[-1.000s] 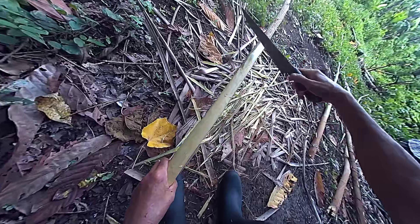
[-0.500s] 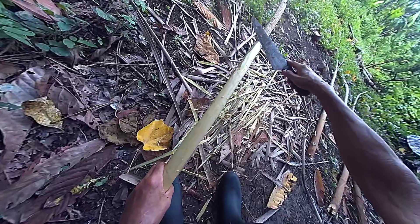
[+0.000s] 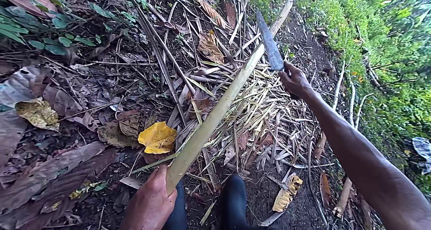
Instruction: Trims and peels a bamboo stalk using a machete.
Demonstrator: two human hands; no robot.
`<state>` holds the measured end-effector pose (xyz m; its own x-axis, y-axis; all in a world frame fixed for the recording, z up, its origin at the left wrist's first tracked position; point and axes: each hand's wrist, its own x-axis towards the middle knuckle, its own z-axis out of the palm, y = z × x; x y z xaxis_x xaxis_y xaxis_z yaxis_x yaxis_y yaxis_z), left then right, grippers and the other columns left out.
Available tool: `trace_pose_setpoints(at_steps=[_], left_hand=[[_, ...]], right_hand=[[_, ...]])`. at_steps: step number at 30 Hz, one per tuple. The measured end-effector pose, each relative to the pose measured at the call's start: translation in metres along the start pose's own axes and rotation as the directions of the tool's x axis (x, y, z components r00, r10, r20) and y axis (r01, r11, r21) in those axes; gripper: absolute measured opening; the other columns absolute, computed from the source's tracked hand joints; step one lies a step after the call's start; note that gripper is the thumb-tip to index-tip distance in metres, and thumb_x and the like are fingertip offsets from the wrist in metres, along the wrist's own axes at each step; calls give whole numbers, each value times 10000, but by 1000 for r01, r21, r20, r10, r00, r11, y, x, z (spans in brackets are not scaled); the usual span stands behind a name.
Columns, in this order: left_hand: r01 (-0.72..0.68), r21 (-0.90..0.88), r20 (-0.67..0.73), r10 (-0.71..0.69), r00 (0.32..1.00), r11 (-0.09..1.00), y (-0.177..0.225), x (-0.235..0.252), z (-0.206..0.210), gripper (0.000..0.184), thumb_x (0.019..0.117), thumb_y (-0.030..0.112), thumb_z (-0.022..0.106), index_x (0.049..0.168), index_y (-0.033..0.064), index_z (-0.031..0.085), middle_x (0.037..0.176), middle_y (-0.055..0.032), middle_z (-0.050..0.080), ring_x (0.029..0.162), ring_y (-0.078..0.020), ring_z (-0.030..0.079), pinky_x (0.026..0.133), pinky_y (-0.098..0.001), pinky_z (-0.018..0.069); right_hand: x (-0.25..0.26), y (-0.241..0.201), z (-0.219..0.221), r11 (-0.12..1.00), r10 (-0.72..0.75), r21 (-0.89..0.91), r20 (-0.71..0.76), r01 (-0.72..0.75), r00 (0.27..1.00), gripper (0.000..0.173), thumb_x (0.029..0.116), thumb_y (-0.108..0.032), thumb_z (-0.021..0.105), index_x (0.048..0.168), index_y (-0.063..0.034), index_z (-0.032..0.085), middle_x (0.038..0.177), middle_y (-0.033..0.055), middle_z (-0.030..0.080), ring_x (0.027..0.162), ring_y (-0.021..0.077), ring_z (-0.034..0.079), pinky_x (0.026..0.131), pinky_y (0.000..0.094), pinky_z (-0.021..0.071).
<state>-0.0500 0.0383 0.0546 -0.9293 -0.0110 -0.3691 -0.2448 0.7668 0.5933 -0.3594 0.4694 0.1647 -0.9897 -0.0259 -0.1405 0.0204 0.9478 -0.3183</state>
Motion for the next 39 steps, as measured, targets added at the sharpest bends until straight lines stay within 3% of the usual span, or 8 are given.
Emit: trace_pose_setpoints(at_steps=[3, 8, 12, 17, 24, 31, 36, 39], left_hand=[[-14, 2, -13, 14, 1000, 1000, -3, 1, 2, 431, 750, 35, 764, 1157, -29, 635, 1003, -238, 680, 846, -433, 692, 688, -621, 543], [-20, -3, -17, 20, 1000, 1000, -1, -1, 1, 414, 751, 25, 759, 1140, -41, 635, 994, -246, 678, 840, -434, 693, 688, -618, 543], [-27, 3, -24, 27, 999, 1000, -3, 0, 1, 431, 741, 22, 765, 1148, -40, 637, 985, -243, 678, 831, -431, 693, 684, -619, 544], [-14, 10, -5, 14, 1000, 1000, 0, -1, 2, 443, 752, 31, 764, 1169, -39, 633, 1007, -247, 678, 846, -435, 693, 691, -627, 543], [-26, 12, -14, 26, 1000, 1000, 0, -2, 4, 423, 748, 23, 750, 1148, -45, 630, 979, -243, 678, 834, -437, 691, 679, -623, 541], [-29, -6, -36, 29, 999, 1000, -5, 0, 4, 460, 734, 12, 760, 1176, -34, 639, 993, -244, 686, 839, -437, 696, 688, -632, 547], [-12, -8, -15, 12, 1000, 1000, -3, 3, -1, 457, 747, 20, 765, 1182, -33, 636, 1016, -244, 683, 857, -436, 696, 701, -632, 545], [-10, -7, -20, 10, 1000, 1000, -5, 3, 0, 460, 739, 18, 766, 1178, -27, 636, 1010, -240, 684, 851, -430, 696, 700, -629, 545]], right_hand=[[-10, -4, 10, 997, -74, 7, 73, 74, 995, 566, 1079, -366, 503, 1606, -215, 360, 997, 184, 688, 697, 274, 654, 694, 510, 568], [8, -4, -9, 998, 42, -45, -29, -43, 999, 556, 1084, -349, 489, 1586, -138, 380, 1260, 253, 652, 946, 387, 711, 848, 601, 562], [-5, 5, 5, 997, -65, -48, 0, 65, 998, 565, 1079, -353, 499, 1595, -162, 373, 1192, 223, 677, 878, 342, 704, 820, 576, 563], [6, -3, -11, 995, -10, -99, -28, 7, 1000, 561, 1082, -331, 493, 1589, -122, 378, 1333, 249, 632, 1124, 409, 674, 982, 628, 498], [5, -4, -30, 960, -72, -269, 46, 82, 996, 567, 1078, -352, 497, 1599, -167, 372, 1280, 260, 657, 1132, 460, 659, 978, 680, 471], [-6, -9, -3, 984, -127, -115, 73, 135, 989, 563, 1083, -339, 495, 1602, -162, 367, 1210, 232, 676, 946, 361, 697, 886, 582, 536], [9, -1, -16, 983, -51, -176, -34, 44, 998, 579, 1079, -356, 496, 1589, -111, 376, 1295, 267, 646, 1124, 431, 669, 988, 641, 484], [-6, -4, -5, 978, -125, -168, 10, 125, 992, 575, 1074, -347, 502, 1596, -142, 375, 1246, 239, 672, 1054, 394, 689, 954, 614, 508]])
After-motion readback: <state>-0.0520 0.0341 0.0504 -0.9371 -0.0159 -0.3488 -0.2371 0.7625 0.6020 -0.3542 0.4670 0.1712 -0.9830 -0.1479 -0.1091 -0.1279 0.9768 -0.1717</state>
